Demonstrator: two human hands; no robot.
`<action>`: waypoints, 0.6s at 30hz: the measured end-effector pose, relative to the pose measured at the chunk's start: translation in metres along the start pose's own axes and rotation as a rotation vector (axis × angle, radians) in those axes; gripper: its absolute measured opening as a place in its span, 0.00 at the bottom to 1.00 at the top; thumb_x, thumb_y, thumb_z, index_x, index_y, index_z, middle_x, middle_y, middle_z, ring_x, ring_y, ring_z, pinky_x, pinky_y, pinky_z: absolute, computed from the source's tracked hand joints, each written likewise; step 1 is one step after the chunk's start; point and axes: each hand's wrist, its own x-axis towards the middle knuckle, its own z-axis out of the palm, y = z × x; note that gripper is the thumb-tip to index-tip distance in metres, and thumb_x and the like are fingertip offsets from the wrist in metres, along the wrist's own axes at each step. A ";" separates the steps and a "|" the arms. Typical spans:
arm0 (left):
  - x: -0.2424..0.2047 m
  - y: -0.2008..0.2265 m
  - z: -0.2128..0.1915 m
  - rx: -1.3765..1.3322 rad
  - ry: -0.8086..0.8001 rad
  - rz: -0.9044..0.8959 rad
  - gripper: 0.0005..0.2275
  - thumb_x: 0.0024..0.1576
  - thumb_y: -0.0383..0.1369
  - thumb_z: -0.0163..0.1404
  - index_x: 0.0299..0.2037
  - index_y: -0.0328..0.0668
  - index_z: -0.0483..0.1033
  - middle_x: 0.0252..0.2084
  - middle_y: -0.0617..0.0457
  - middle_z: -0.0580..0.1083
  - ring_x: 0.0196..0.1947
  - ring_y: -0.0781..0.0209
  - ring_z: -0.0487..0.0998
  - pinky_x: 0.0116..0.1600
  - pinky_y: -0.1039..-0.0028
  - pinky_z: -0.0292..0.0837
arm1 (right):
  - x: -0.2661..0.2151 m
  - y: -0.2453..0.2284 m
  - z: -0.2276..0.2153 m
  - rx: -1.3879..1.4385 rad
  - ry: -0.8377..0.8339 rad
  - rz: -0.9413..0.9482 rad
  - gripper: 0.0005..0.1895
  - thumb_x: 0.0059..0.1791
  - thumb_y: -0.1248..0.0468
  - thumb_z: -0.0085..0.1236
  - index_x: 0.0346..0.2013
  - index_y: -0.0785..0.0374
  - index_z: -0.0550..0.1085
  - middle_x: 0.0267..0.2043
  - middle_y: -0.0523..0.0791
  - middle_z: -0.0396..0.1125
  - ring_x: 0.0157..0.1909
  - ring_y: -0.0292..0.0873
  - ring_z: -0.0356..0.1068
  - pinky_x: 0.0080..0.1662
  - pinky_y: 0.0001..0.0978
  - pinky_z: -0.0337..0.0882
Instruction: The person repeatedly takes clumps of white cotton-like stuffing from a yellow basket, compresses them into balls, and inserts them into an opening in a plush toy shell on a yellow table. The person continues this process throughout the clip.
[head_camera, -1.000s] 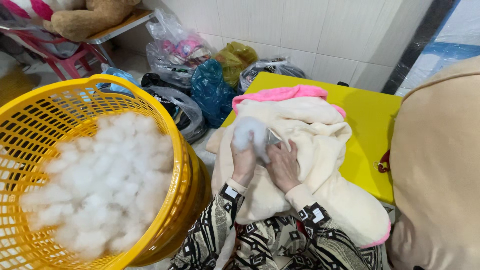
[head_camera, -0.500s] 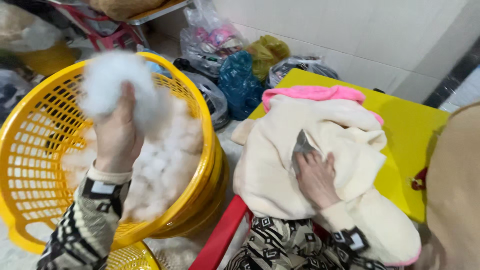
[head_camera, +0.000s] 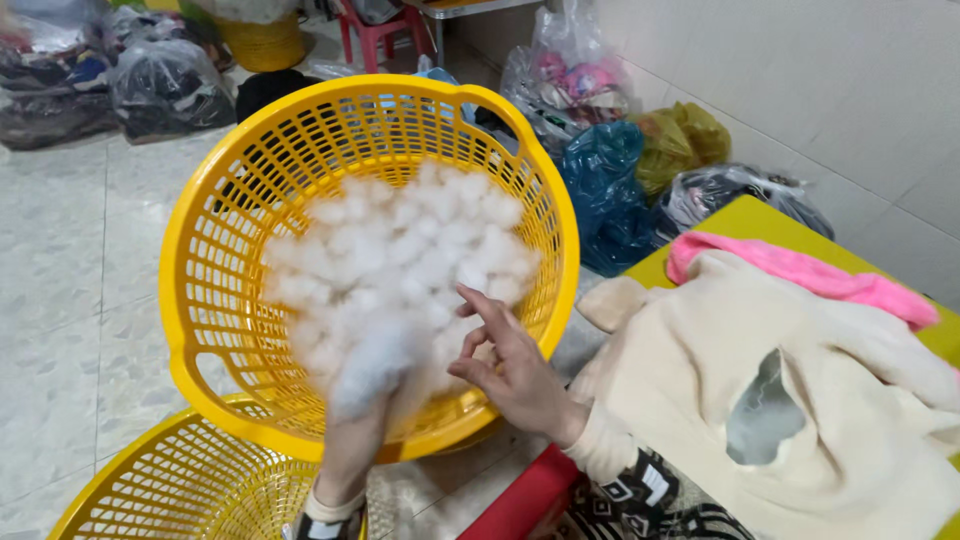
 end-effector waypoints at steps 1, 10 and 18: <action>-0.001 -0.002 0.005 0.061 -0.044 0.075 0.14 0.60 0.25 0.48 0.55 0.31 0.75 0.55 0.49 0.76 0.55 0.60 0.76 0.60 0.71 0.71 | 0.007 0.003 0.008 0.047 -0.026 0.040 0.41 0.45 0.68 0.65 0.71 0.58 0.58 0.54 0.49 0.64 0.38 0.41 0.68 0.37 0.30 0.71; -0.020 0.011 0.024 0.293 -0.035 0.107 0.10 0.55 0.22 0.49 0.45 0.34 0.79 0.42 0.47 0.80 0.42 0.57 0.83 0.47 0.71 0.79 | 0.022 0.004 -0.010 -0.017 0.231 -0.167 0.04 0.51 0.76 0.53 0.37 0.68 0.75 0.34 0.43 0.68 0.37 0.35 0.68 0.40 0.24 0.68; -0.029 -0.009 0.024 0.197 0.147 -0.013 0.09 0.59 0.24 0.50 0.47 0.35 0.79 0.45 0.49 0.79 0.46 0.56 0.80 0.51 0.68 0.77 | 0.112 -0.016 -0.040 -0.479 0.386 -0.450 0.15 0.54 0.76 0.56 0.55 0.67 0.71 0.52 0.52 0.64 0.48 0.46 0.70 0.48 0.31 0.73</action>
